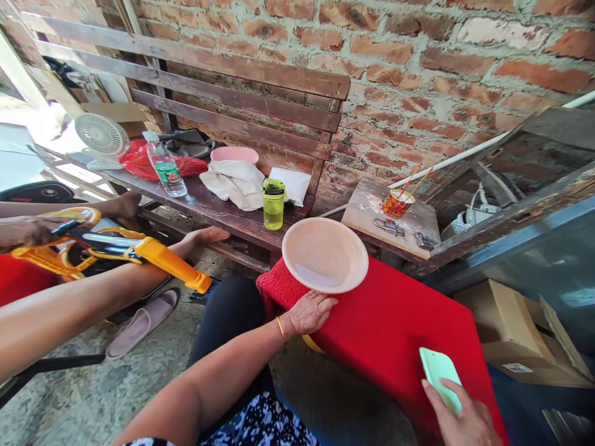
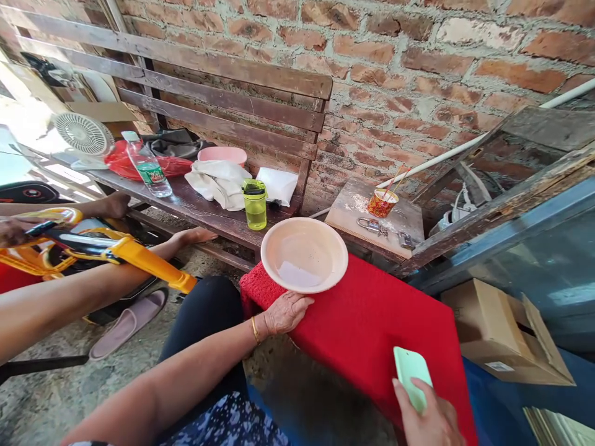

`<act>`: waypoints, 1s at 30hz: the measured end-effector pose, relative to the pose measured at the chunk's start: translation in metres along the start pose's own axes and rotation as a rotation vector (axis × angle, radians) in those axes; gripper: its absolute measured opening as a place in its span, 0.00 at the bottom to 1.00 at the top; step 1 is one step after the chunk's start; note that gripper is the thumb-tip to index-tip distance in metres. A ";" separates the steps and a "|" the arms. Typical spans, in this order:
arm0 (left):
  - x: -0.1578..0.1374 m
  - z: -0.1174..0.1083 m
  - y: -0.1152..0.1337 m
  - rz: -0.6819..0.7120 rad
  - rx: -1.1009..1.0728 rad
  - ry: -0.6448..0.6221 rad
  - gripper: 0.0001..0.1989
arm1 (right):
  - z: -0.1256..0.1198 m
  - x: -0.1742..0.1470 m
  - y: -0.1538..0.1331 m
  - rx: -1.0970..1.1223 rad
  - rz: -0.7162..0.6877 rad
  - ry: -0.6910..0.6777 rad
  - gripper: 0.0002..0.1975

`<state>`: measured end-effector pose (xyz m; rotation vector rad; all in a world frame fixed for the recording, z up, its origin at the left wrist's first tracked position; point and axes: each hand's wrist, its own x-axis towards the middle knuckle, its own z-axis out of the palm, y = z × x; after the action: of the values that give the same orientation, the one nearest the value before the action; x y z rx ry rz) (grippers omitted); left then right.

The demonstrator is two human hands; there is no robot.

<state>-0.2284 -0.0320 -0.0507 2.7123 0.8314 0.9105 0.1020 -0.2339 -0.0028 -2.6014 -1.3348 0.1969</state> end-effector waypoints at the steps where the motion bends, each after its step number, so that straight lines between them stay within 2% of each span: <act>1: -0.001 -0.002 0.000 -0.017 0.001 0.007 0.16 | 0.004 -0.004 -0.016 0.026 -0.038 -0.009 0.28; 4: -0.006 -0.014 -0.005 -0.035 0.009 0.014 0.14 | 0.019 -0.018 -0.090 0.070 -0.268 -0.029 0.24; 8: -0.017 -0.039 -0.012 -0.103 0.018 0.064 0.13 | 0.036 -0.036 -0.192 -0.014 -0.563 -0.030 0.12; 11: -0.021 -0.053 -0.013 -0.211 0.026 0.064 0.14 | 0.045 -0.042 -0.232 -0.037 -0.679 0.015 0.09; 12: -0.021 -0.055 -0.012 -0.239 0.032 0.046 0.14 | 0.047 -0.041 -0.233 -0.037 -0.692 0.024 0.08; 14: -0.020 -0.057 -0.009 -0.274 0.045 -0.010 0.13 | 0.047 -0.035 -0.216 -0.035 -0.671 0.024 0.09; 16: -0.018 -0.058 -0.005 -0.286 0.053 -0.073 0.13 | 0.042 -0.024 -0.176 -0.035 -0.584 0.011 0.11; 20: -0.014 -0.059 0.004 -0.259 0.024 -0.163 0.13 | 0.018 -0.003 -0.083 -0.034 -0.290 -0.008 0.20; 22: -0.012 -0.059 0.007 -0.235 0.014 -0.167 0.13 | 0.009 -0.001 -0.064 -0.020 -0.190 0.008 0.22; 24: -0.011 -0.059 0.010 -0.200 0.013 -0.136 0.13 | 0.007 -0.008 -0.077 0.047 -0.206 0.009 0.21; 27: -0.012 -0.057 0.013 -0.105 0.011 -0.023 0.13 | 0.018 -0.031 -0.141 0.140 -0.407 -0.067 0.13; 28: -0.013 -0.056 0.014 -0.070 0.009 0.015 0.13 | 0.023 -0.039 -0.165 0.118 -0.469 -0.092 0.10; 30: -0.014 -0.055 0.015 -0.019 0.008 0.066 0.12 | 0.033 -0.047 -0.201 0.077 -0.533 -0.103 0.09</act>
<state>-0.2640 -0.0530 -0.0088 2.6891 0.8734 0.9991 -0.0905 -0.1541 0.0156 -2.1015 -1.9505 0.2871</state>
